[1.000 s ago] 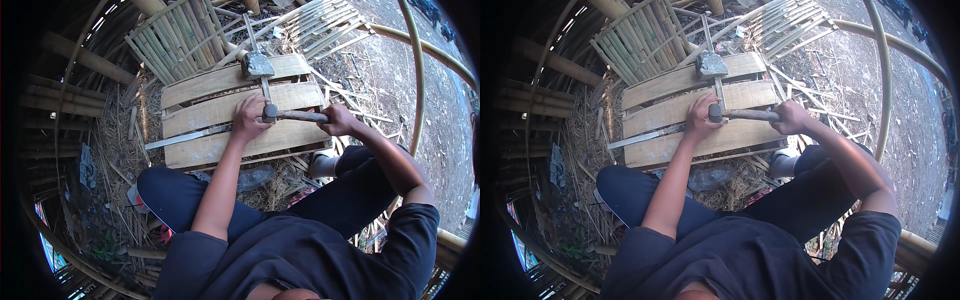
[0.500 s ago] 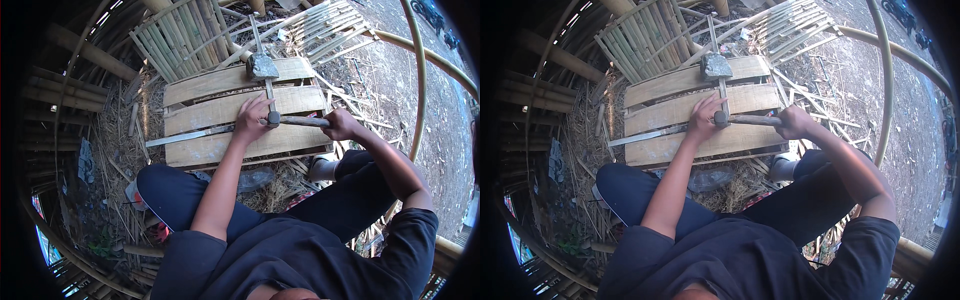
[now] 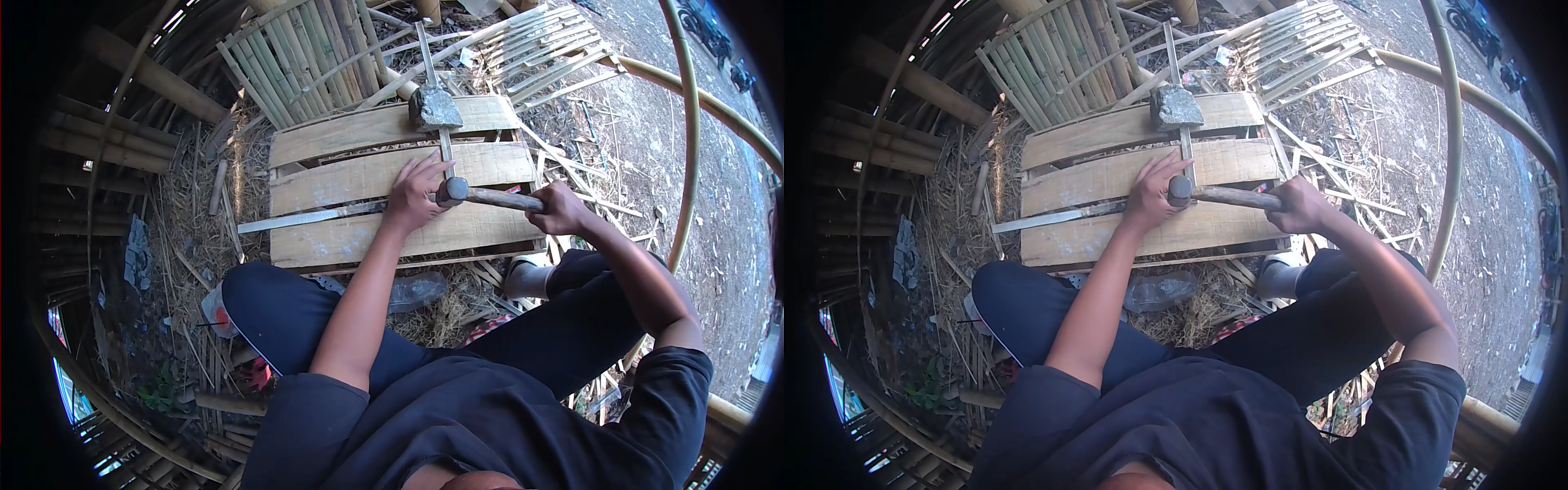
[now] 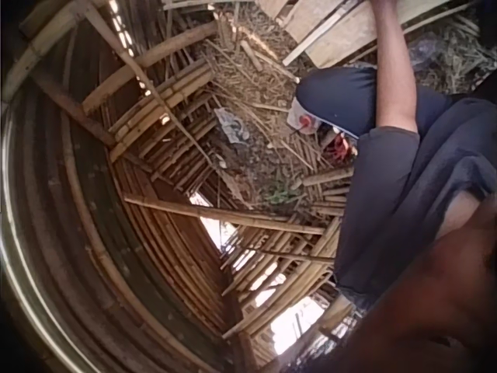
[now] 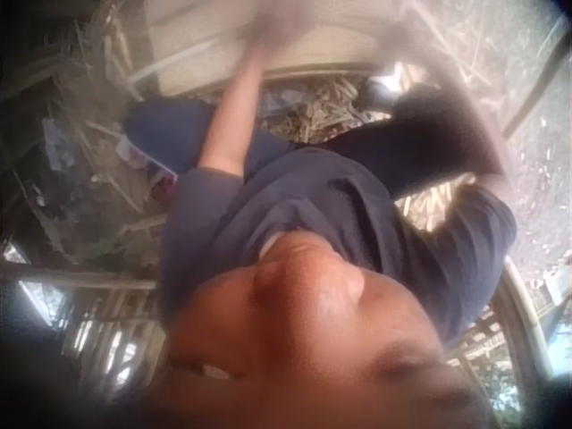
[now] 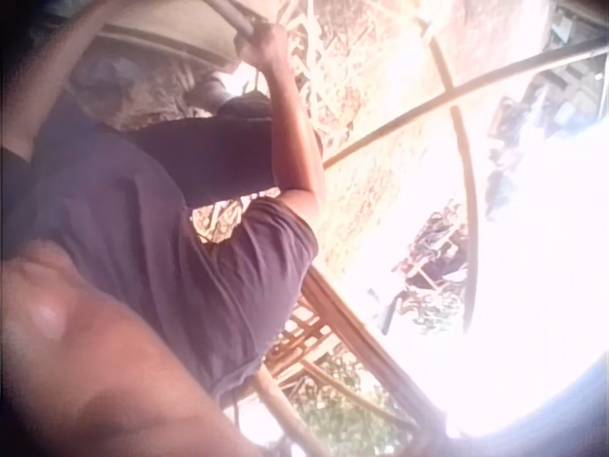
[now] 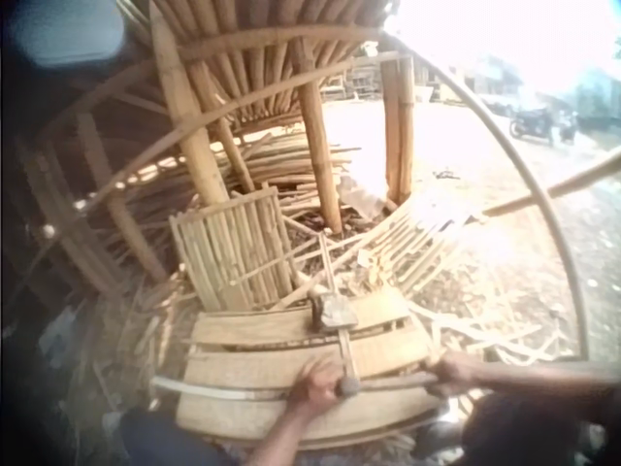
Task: The person hammers a nail into a wooden slat by hand using a hammer while sitting on the ground.
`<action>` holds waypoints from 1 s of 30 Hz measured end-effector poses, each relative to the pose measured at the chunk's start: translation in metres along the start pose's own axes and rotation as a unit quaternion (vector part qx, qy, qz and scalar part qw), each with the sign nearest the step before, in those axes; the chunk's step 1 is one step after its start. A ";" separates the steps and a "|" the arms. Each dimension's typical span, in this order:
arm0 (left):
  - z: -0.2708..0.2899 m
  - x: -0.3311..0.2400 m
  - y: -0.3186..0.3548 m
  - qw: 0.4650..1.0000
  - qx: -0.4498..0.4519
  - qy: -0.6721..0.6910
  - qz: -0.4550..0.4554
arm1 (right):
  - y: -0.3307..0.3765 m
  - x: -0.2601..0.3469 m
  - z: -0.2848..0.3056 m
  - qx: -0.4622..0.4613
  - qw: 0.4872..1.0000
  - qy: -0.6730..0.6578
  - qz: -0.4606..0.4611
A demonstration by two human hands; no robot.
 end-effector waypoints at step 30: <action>-0.003 0.004 -0.002 1.000 0.003 -0.010 0.005 | -0.003 -0.005 0.006 -0.011 0.998 -0.018 -0.053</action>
Point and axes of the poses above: each hand's wrist, its own y-axis away from the middle knuckle, its own z-axis out of the back of the hand, x = y × z, the point moved 3 cm from there along -y, towards the middle knuckle, and after that the axes turned 4 degrees about -y, right-handed, at the moved point
